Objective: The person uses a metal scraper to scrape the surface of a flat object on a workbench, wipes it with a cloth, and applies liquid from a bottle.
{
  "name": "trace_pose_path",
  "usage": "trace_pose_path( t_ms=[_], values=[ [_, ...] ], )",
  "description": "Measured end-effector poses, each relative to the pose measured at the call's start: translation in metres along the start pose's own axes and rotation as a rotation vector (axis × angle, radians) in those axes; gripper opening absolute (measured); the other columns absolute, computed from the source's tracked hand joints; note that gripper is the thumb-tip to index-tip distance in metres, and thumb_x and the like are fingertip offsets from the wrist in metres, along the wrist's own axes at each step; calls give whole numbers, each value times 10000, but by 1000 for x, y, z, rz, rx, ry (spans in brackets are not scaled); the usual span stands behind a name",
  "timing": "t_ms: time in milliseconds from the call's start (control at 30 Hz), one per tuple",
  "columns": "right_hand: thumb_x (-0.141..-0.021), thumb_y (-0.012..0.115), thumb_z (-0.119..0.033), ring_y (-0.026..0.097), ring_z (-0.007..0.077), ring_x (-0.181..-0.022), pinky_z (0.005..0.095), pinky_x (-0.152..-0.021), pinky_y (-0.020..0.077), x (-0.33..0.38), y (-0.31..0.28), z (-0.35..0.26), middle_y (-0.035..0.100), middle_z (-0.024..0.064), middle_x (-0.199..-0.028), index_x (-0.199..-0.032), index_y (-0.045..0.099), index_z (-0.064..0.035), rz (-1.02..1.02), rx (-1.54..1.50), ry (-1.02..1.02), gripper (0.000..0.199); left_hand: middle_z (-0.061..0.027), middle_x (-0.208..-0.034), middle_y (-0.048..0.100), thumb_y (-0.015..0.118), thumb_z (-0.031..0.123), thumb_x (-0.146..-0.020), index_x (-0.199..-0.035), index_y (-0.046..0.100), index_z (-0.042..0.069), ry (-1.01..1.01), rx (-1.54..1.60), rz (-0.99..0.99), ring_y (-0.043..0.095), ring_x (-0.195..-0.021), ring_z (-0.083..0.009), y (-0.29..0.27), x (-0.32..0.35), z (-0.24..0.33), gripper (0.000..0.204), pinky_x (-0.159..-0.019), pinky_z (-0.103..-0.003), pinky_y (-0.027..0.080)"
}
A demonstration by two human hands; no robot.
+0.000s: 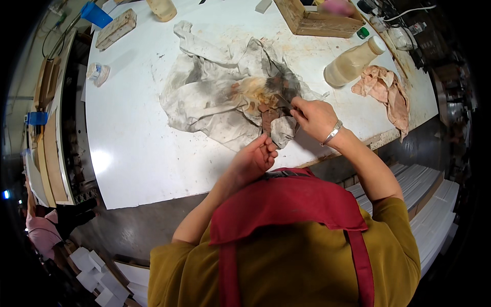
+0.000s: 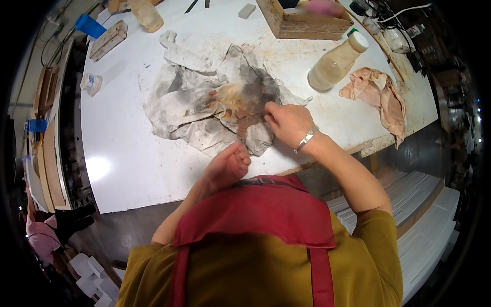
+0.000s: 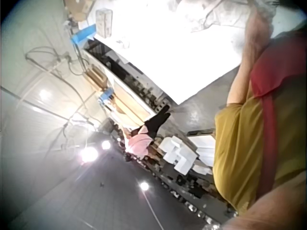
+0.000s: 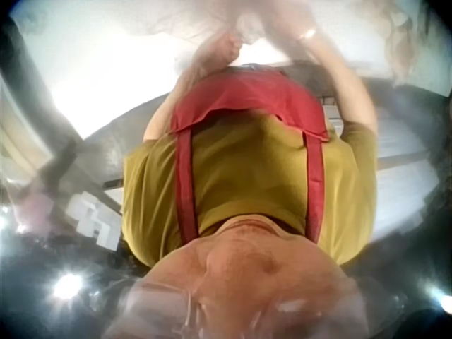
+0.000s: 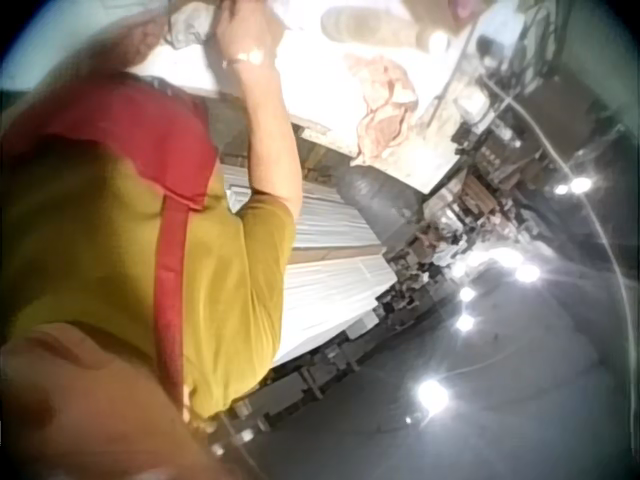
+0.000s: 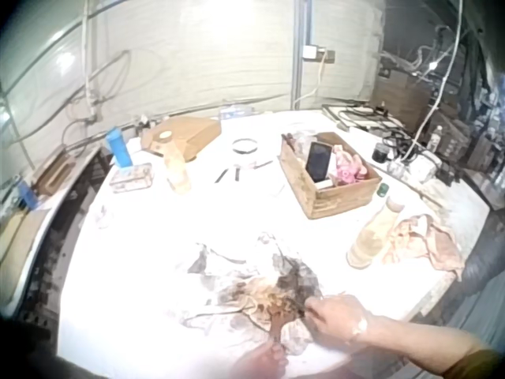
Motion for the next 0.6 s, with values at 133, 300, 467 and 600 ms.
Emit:
trace_pose_path(
  t_ms=[133,300,467,600],
  values=[
    [-837,540,-221,573,343,-608,435,-546,430,8,13,0,580,134,-618,-884,533,-85,-23,0,-20,144,16,-750,556,446,341,-937,-819,487,136,18,-77,49,555,-717,-123,-11,-3,-5,240,-597,-231,432],
    [-837,542,-222,576,329,-599,424,-527,423,18,13,3,580,119,-606,-878,533,-88,-6,-103,23,140,-31,-756,543,581,253,-846,-812,521,103,446,-1448,508,563,-716,-151,20,41,40,165,-567,-282,432],
    [-833,547,-219,576,330,-595,423,-530,424,20,22,0,584,117,-607,-862,541,-86,-21,-139,20,137,-48,-753,507,675,147,-706,-857,554,88,1134,-2238,436,544,-682,-203,63,47,45,202,-556,-326,429],
    [-833,536,-219,582,331,-614,431,-546,432,24,24,1,592,126,-626,-866,545,-85,-54,-96,12,138,-43,-730,500,658,149,-715,-829,561,97,1206,-2440,369,528,-656,-229,76,38,54,159,-550,-341,427]
  ],
)
Point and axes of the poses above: each hand's wrist, its own x-axis away from the middle knuckle, its own y-axis out of the palm, z = x × y, the point moved 7 cm from there along -x, towards the middle knuckle
